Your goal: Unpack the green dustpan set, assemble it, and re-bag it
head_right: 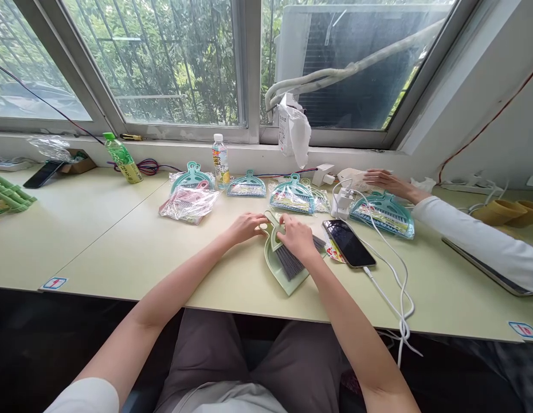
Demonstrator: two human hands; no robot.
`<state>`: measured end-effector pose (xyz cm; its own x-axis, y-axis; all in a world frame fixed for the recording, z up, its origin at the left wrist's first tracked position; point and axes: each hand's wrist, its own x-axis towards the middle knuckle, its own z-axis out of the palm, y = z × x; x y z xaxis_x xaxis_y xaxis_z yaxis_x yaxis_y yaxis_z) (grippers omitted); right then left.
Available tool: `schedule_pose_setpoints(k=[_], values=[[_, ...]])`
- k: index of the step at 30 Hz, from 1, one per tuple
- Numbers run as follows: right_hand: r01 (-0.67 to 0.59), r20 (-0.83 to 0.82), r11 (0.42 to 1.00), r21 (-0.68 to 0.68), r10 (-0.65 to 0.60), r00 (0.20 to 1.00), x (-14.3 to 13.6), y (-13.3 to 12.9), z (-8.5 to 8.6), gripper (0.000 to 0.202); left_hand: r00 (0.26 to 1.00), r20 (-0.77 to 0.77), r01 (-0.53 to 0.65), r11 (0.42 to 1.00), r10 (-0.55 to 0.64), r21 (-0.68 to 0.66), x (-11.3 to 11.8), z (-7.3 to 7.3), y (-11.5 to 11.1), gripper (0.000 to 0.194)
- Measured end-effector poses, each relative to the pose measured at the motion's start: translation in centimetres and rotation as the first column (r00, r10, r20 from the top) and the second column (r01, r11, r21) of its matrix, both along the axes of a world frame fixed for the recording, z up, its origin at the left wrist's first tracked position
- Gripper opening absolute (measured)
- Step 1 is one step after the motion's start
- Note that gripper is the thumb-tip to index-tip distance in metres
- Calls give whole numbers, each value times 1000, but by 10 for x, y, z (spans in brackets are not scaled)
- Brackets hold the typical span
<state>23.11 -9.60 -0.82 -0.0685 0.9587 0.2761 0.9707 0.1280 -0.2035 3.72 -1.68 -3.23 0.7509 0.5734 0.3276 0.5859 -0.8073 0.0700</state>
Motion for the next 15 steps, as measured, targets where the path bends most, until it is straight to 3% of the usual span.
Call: schedule_pose_setpoints(k=[9,15], values=[[-41,18,990,-132,44,999,1,-8,9,19,992,111,-43,977,67,-211,-1,3,1,38],[-20,15,988,-152,22,1000,-1,-8,11,15,992,118,-33,991,48,-126,-5,-6,6,47]])
